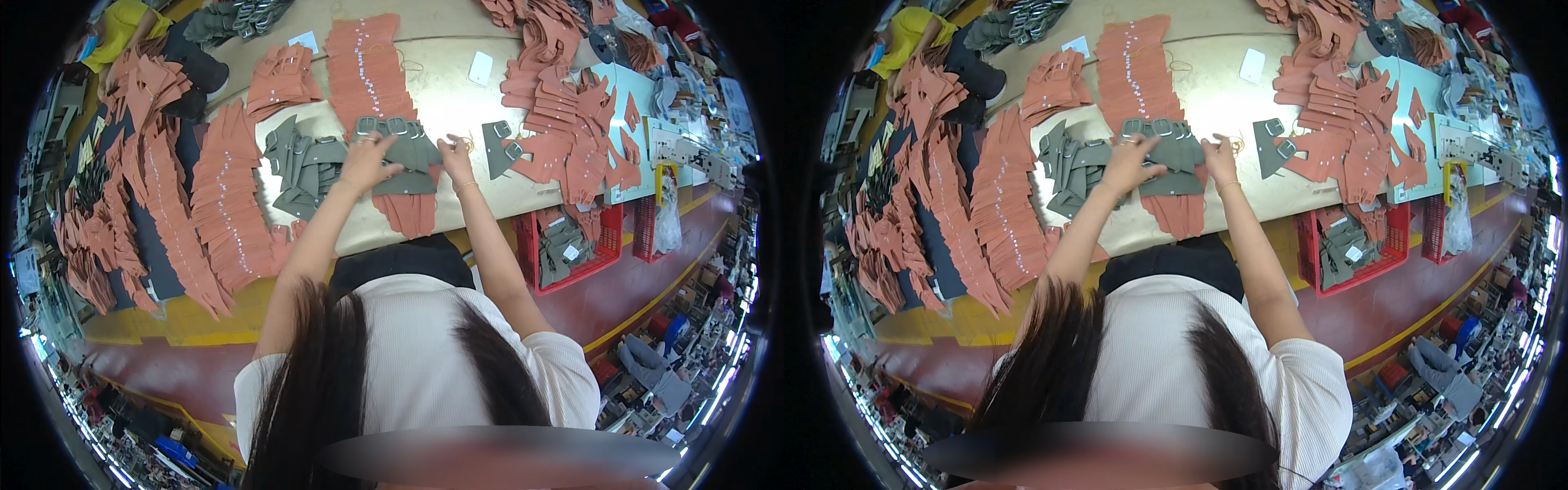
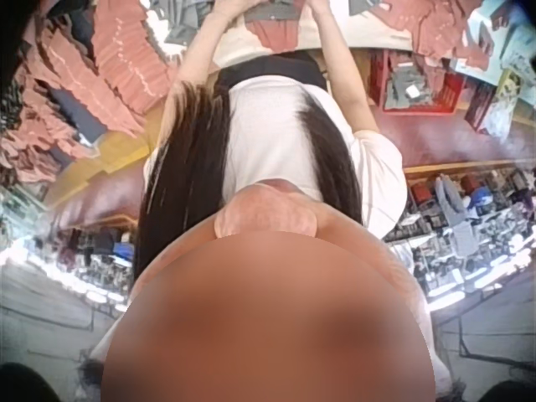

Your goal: The person folds small pink fabric pieces on a table and stacks them into neat piles. They then handle a stack of grey fabric pieces with buckles, separating and restacking them.

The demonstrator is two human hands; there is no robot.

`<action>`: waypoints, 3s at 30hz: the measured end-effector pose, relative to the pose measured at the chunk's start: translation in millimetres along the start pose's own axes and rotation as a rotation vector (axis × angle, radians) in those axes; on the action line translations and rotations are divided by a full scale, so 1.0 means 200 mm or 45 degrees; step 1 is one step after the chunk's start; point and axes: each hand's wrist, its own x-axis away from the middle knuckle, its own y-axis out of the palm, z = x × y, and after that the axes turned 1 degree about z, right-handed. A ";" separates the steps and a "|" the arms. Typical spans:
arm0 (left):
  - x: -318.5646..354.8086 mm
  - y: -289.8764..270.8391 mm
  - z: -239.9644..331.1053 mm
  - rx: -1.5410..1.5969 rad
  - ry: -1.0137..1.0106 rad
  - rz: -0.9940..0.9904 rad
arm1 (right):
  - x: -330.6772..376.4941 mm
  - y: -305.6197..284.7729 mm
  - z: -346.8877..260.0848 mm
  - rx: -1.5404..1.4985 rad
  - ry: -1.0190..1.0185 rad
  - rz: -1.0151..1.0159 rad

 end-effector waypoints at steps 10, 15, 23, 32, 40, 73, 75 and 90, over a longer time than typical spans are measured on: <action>0.02 0.04 -0.15 0.255 -0.640 0.298 | -0.03 0.18 -0.05 0.646 -0.346 -0.048; -0.03 0.06 -0.23 1.032 -0.978 0.269 | -0.13 0.17 -0.12 0.288 -0.099 -0.341; -0.04 0.15 -0.22 1.203 -1.052 0.386 | -0.16 0.15 -0.14 0.507 -0.207 -0.301; -0.01 0.20 -0.17 0.651 -0.960 0.138 | -0.38 0.08 -0.08 0.332 -0.100 -0.410; -0.11 0.25 -0.22 0.560 -1.008 -0.033 | -0.39 0.11 -0.07 0.431 -0.055 -0.385; 0.73 -0.14 -0.45 1.460 -1.370 0.507 | -0.15 0.13 -0.08 0.574 -0.378 -0.204; 0.75 -0.14 -0.52 1.479 -1.375 0.634 | -0.13 0.13 -0.07 0.676 -0.513 -0.097; 0.68 -0.14 -0.81 2.054 -1.728 0.602 | -0.20 1.22 -0.60 0.776 -0.970 -0.611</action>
